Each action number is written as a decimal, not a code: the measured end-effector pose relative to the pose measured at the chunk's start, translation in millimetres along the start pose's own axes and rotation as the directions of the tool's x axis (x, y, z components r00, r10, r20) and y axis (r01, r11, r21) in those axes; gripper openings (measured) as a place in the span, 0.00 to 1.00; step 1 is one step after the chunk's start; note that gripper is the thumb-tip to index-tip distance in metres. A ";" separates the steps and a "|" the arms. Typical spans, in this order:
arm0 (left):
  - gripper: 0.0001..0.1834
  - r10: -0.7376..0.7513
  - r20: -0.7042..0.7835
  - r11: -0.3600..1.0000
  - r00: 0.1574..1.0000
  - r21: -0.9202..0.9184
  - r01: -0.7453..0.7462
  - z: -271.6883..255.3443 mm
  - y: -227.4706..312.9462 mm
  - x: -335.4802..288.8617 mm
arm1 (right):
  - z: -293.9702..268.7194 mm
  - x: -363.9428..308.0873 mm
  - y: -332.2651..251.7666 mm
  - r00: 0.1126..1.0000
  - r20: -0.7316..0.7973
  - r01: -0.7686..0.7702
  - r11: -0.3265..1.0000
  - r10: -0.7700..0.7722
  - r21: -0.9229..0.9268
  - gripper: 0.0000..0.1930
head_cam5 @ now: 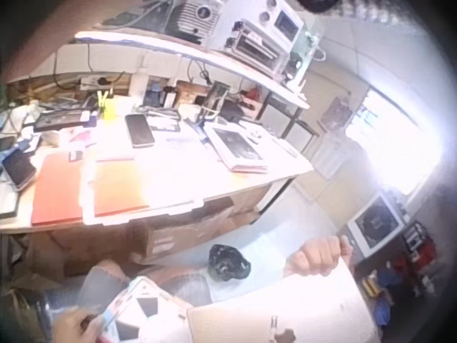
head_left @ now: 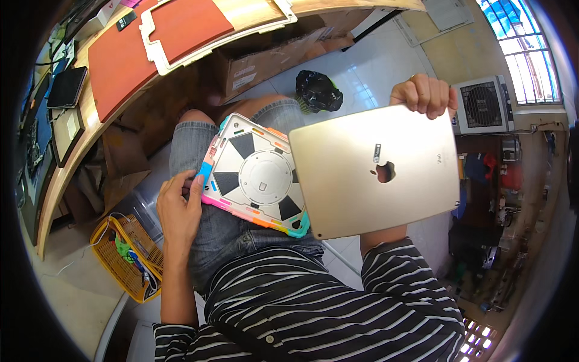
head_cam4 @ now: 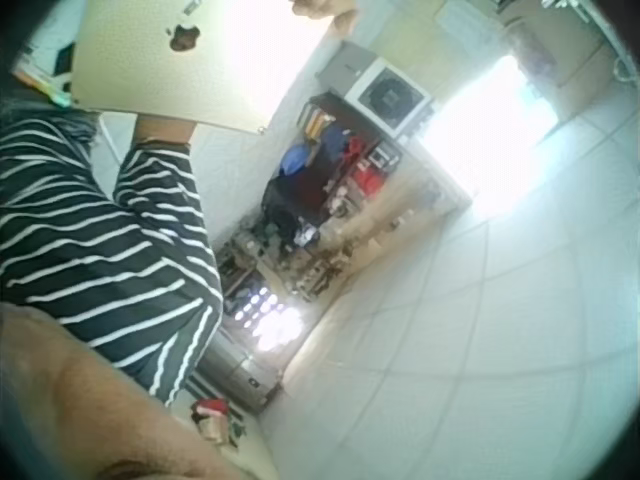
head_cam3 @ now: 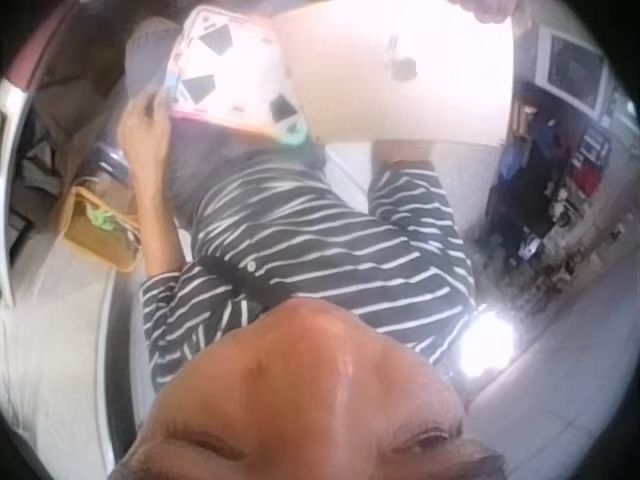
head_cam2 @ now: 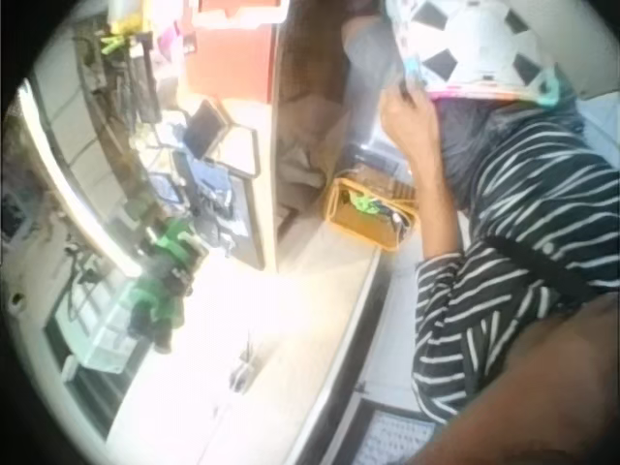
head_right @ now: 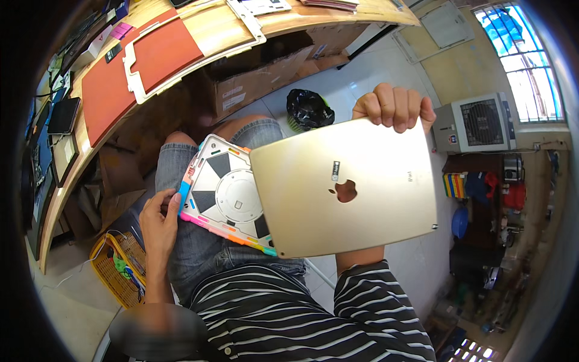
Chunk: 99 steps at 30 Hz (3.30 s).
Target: The person removes a colorful protective case from a white tablet by hand, then opens the tablet to reveal its internal components. The case is placed on the table, and the tablet is held open to show the battery and circuitry.
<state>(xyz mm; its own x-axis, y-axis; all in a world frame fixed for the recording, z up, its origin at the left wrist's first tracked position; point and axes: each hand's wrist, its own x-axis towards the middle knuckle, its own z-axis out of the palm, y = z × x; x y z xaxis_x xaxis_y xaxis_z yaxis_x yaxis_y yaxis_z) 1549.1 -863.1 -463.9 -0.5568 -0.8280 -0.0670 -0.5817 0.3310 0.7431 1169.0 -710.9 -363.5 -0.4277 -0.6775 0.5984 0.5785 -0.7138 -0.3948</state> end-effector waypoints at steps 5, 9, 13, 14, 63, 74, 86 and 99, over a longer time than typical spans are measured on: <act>0.16 0.238 -0.096 0.959 0.967 -0.133 -0.249 -4.2 28.6 5.7 | -13.2 -0.3 21.8 0.997 0.068 0.032 0.999 -0.034 0.028 0.23; 0.19 0.059 0.371 0.516 0.927 -0.806 0.290 8.0 40.5 7.4 | 4.5 5.3 56.6 0.990 -0.114 0.092 0.989 -0.079 0.116 0.25; 0.19 0.175 0.644 0.305 0.745 -0.755 0.581 29.7 53.4 6.3 | 17.1 12.9 63.7 0.978 -0.191 0.099 0.990 -0.079 0.096 0.26; 0.19 0.192 0.655 0.286 0.731 -0.750 0.597 35.0 50.8 8.0 | 17.9 13.0 62.6 0.975 -0.205 0.100 0.991 -0.081 0.083 0.26; 0.21 0.280 0.112 0.245 0.954 -0.969 0.042 -30.9 116.1 67.7 | 7.5 -113.1 78.6 0.896 -0.391 -0.197 0.977 0.212 0.079 0.26; 0.17 0.187 0.043 0.266 0.981 -0.964 -0.008 -28.3 112.2 82.2 | 39.7 -82.7 90.7 0.803 -0.576 -0.214 0.976 0.152 -0.041 0.28; 0.49 0.374 0.035 0.146 0.927 -0.989 -0.022 -44.0 114.0 69.0 | 86.1 -37.7 115.9 0.985 -0.043 -0.026 0.103 -0.170 -0.994 0.16; 0.17 0.211 0.054 -0.128 0.976 -0.988 0.082 -29.1 75.6 86.8 | 112.3 -65.1 130.3 0.943 0.040 0.075 -0.093 0.332 -0.993 0.34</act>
<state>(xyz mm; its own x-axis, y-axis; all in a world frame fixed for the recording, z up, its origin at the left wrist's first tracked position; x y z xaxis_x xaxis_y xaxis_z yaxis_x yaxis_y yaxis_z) 1474.1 -923.1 -394.2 -0.6982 -0.7138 0.0556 0.6147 -0.5578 0.5577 1350.2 -739.9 -375.6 -0.1834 -0.8682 0.4611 -0.7756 -0.1604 -0.6106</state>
